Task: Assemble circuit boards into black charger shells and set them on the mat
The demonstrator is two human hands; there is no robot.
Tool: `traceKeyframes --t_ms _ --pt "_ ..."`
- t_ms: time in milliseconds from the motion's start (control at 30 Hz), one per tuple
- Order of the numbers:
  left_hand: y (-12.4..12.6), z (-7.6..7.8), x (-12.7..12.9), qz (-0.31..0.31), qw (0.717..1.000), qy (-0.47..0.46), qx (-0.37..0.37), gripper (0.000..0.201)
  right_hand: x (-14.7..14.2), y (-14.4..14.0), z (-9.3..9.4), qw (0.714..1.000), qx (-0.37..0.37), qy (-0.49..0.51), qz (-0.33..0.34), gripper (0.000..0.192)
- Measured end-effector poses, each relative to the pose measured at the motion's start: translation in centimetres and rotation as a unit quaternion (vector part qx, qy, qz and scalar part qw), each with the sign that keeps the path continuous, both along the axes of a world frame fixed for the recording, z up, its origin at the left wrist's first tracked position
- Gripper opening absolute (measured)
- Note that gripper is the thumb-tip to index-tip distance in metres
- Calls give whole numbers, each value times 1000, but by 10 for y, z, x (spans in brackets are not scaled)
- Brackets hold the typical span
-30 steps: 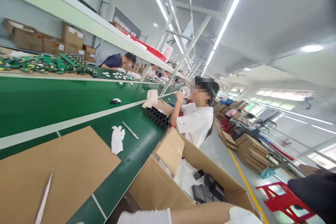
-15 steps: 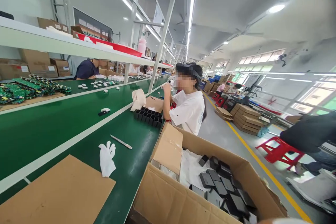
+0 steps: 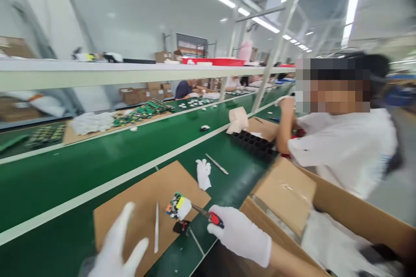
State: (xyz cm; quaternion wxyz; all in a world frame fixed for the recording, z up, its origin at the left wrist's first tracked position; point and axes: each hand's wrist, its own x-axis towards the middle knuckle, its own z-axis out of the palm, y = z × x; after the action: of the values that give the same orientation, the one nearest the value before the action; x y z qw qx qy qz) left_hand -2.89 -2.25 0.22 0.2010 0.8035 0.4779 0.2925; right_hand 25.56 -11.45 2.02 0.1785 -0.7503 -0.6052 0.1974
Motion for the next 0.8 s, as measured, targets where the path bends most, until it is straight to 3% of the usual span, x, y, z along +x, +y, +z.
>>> traceKeyframes --t_ms 33,100,200,267,367,467,567,633,700,800 --pt "-9 3 6 4 993 -88 -79 62 -3 0 -1 1000 -2 8 2 11" --pt "-21 10 28 -40 943 -241 -224 68 -10 -2 -2 999 -17 23 16 10" --pt "-26 18 60 -38 885 -330 -327 65 -20 -5 -6 998 -25 43 33 17" --pt "-26 18 69 -12 875 -358 -325 55 -27 -4 -13 1000 -5 -6 20 20" --pt "-29 10 66 11 891 -360 -277 50 -35 3 -26 990 45 -135 16 12" --pt "-37 3 58 43 916 -328 -226 49 -40 13 -41 991 63 -116 31 17" --pt "-41 2 51 92 892 -387 -214 51 -38 22 -59 988 120 -82 43 17" --pt "-39 6 44 148 832 -489 -217 50 -30 27 -71 971 205 -109 51 16" --pt "-36 13 35 185 740 -603 -235 42 -19 32 -82 954 263 -134 47 18" --pt "-33 23 26 166 615 -713 -294 21 -7 41 -88 958 244 -147 24 19"
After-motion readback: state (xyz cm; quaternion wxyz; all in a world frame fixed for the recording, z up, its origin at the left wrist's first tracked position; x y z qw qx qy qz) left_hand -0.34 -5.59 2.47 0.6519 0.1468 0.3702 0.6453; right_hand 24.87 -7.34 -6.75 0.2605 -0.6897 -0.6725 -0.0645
